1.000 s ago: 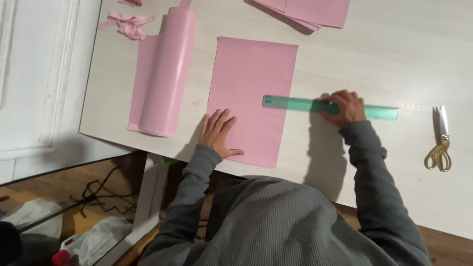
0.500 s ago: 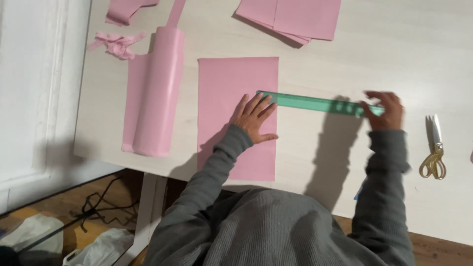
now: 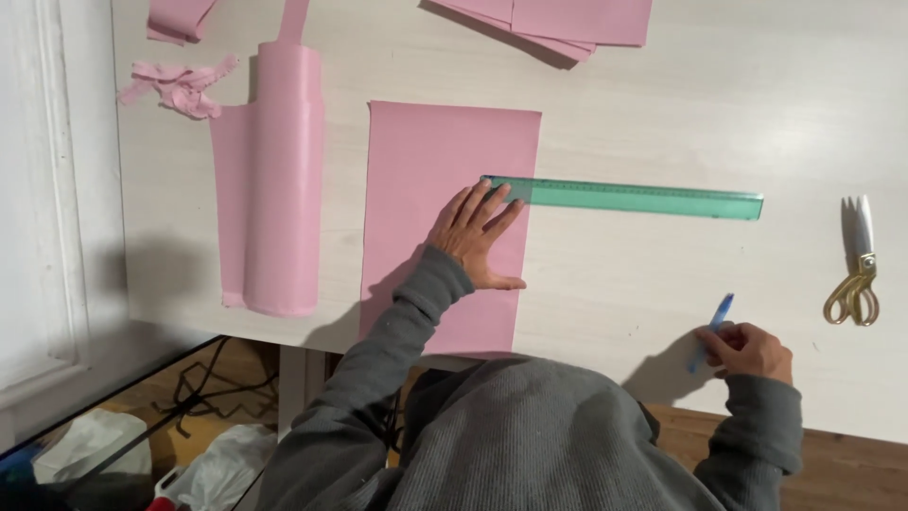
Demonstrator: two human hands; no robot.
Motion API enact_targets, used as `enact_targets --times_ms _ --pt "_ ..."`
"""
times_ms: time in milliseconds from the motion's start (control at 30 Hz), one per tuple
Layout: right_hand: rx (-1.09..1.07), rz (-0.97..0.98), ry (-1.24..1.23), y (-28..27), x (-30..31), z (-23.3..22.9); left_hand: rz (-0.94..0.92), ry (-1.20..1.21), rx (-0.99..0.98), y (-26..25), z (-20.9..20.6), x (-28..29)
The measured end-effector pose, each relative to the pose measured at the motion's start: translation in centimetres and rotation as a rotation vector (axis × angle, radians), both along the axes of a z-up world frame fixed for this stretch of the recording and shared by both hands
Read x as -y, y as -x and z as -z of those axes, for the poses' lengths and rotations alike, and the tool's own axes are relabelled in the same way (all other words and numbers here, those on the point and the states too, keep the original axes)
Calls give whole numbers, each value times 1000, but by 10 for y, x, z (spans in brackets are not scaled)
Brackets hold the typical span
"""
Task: Measuring, marking, and cutting pink leather material using tools on a workshop table.
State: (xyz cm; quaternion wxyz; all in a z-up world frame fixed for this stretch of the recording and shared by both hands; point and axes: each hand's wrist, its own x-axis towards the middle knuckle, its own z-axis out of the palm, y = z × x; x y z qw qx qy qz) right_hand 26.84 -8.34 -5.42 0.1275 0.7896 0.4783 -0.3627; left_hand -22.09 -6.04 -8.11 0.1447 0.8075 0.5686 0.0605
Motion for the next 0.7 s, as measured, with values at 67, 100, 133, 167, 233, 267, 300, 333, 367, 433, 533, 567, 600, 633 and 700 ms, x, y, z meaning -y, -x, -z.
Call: enact_targets --times_ms 67,100,133,167,233,267,300,333,367,433,533,567,600,633,700 --pt "-65 74 -18 -2 2 0 20 -21 -16 0 1 0" --pt "-68 61 -47 -1 1 -4 22 -1 -30 0 2 0" --pt "-72 46 -80 1 -3 -6 23 15 -45 1 3 0" --pt "-71 51 -79 -1 -4 -7 27 16 -45 0 1 -3" --pt "-253 113 -289 -1 -9 -7 39 42 -92 0 -5 -2" --pt "-256 109 -283 8 -14 -12 34 48 -94 0 -5 -1" --pt "-367 113 -363 17 -20 -18 44 41 -105 0 -5 -1" --pt "-475 124 -449 26 -25 -23 61 29 -115 0 -4 -3" --pt "-475 126 -449 44 -35 -35 63 30 -115 0 -4 -2" --pt "-504 133 -550 79 -54 -59 63 44 -181 -2 -3 -2" --pt "-882 268 -642 104 -68 -57 60 -10 -128 -1 -3 0" --pt "-882 268 -639 107 -70 -48 59 -8 -128 0 0 1" --pt "-1071 332 -608 109 -71 -39 34 -24 -60 0 2 2" --pt "-1260 399 -571 111 -73 -31 9 -40 7 0 4 2" --pt "-1312 568 -560 156 -92 -69 -1 11 -20 -1 1 2"
